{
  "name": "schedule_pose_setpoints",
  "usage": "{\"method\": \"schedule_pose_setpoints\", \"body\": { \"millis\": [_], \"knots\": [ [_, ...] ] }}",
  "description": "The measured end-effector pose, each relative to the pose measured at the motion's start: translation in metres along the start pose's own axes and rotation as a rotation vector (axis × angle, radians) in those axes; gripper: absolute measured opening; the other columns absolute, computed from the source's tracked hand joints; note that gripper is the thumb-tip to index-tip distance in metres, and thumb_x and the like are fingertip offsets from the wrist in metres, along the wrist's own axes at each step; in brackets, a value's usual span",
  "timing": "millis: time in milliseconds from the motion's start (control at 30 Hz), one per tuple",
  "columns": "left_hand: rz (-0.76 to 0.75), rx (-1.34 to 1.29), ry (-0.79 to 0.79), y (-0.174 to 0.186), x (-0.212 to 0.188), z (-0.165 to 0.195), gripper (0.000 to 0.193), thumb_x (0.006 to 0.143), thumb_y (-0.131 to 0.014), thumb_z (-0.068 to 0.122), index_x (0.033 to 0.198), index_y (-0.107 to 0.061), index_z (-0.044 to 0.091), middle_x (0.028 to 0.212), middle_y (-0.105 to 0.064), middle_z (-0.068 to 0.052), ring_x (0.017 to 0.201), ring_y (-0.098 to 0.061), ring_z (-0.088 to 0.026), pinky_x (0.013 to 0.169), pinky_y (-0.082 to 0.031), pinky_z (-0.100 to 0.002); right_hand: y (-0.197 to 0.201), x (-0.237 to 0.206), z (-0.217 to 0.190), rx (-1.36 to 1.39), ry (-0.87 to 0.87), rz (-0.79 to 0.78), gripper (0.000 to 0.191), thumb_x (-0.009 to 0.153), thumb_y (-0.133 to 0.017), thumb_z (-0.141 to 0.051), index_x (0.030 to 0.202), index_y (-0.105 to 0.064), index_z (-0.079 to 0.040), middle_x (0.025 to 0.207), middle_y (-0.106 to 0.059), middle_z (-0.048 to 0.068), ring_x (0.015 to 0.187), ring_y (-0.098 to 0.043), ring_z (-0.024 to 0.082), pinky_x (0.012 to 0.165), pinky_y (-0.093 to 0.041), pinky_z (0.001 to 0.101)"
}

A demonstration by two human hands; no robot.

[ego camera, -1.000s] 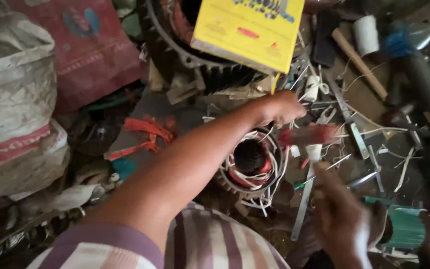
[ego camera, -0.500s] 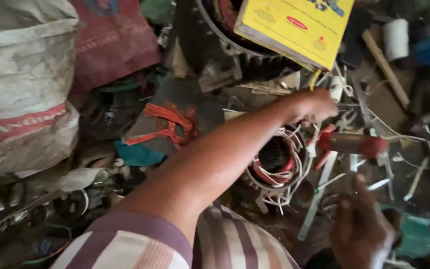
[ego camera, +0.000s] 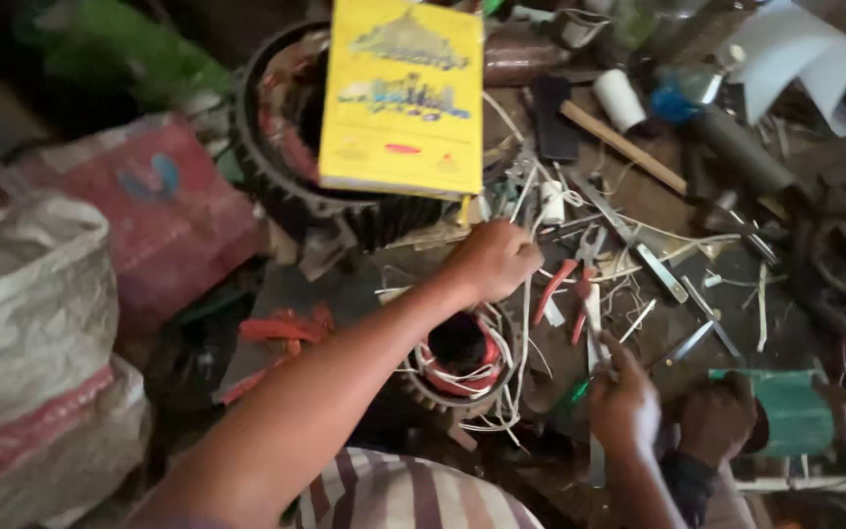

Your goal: The person winds insulated copper wire by hand into the slots of a small electric motor armature, pressing and arranging the coils and occasionally using a small light to see inside the housing. A second person nearby works on a green motor component at the cluttered workbench.

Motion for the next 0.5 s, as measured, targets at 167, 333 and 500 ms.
{"method": "schedule_pose_setpoints", "body": {
  "millis": [167, 333, 500],
  "knots": [
    [0.030, 0.137, -0.114, 0.042, -0.113, 0.084, 0.024, 0.090, -0.064, 0.022, 0.077, -0.060, 0.002, 0.075, -0.062, -0.019, 0.072, -0.062, -0.041, 0.063, -0.046, -0.051, -0.061, 0.016, 0.006, 0.189, 0.186, -0.009, 0.057, 0.080, -0.055, 0.000, 0.135, -0.063, -0.014, 0.122, -0.069, 0.020, 0.105, -0.067, 0.039, 0.091, -0.053, 0.0452],
    [0.201, 0.351, -0.149, 0.033, -0.153, 0.092, 0.025, 0.081, -0.071, 0.014, 0.065, -0.052, 0.008, 0.068, -0.056, -0.009, 0.067, -0.059, -0.032, 0.065, -0.044, -0.046, -0.106, 0.039, -0.004, 0.267, 0.407, 0.088, 0.056, 0.077, -0.057, 0.004, 0.131, -0.062, -0.007, 0.117, -0.069, 0.022, 0.106, -0.065, 0.043, 0.091, -0.053, 0.0477],
    [0.249, 0.384, -0.261, 0.030, -0.155, 0.090, 0.024, 0.078, -0.071, 0.012, 0.067, -0.050, 0.011, 0.068, -0.054, -0.007, 0.065, -0.058, -0.029, 0.064, -0.044, -0.044, -0.098, 0.034, 0.020, 0.190, 0.318, -0.025, 0.041, 0.078, -0.065, -0.003, 0.119, -0.069, -0.006, 0.114, -0.071, 0.020, 0.109, -0.067, 0.040, 0.094, -0.054, 0.0456]
  ]
}}
Point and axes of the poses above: each hand's wrist, its own x-axis towards the middle knuckle, its own y-axis out of the back of the hand, z = x × y, the point moved 4 cm from there along x, towards the middle knuckle
